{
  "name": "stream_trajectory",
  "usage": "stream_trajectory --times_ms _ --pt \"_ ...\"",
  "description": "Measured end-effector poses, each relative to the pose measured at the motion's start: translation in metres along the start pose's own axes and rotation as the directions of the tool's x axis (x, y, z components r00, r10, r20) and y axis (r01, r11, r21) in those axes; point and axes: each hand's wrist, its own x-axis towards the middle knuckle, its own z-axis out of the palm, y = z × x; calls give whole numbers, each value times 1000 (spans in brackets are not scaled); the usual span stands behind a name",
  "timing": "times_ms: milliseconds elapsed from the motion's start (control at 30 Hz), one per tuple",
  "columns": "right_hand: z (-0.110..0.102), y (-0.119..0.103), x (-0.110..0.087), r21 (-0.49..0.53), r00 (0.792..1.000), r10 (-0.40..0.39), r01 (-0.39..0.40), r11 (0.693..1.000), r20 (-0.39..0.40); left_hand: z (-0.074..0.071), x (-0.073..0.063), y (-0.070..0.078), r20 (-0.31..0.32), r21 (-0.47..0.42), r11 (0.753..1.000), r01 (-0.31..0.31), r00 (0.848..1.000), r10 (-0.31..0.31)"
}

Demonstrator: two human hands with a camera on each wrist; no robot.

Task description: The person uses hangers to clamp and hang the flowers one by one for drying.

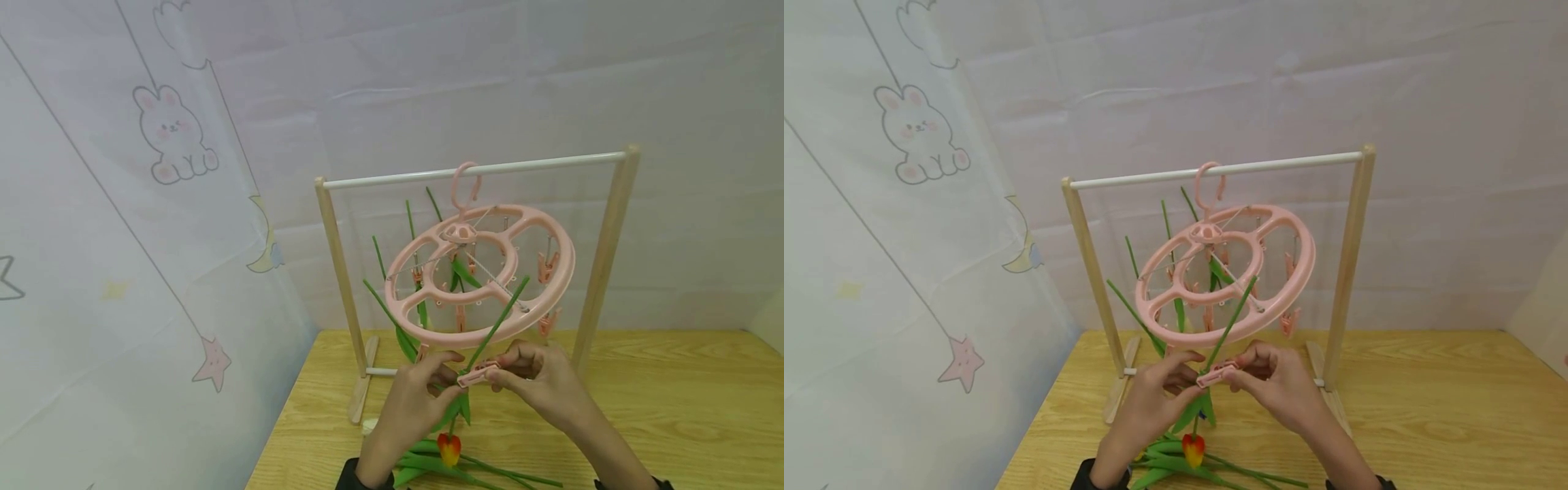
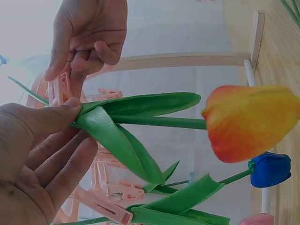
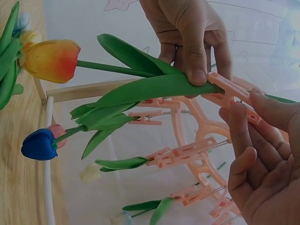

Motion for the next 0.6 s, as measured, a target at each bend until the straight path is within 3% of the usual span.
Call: stream_trajectory --times_ms 233,600 --pt "0 -1 0 6 1000 -5 5 1000 2 0 0 3 -8 -2 1000 -17 1000 17" --pt "3 3 -1 72 999 9 -12 997 49 0 1 0 42 45 999 10 999 -12"
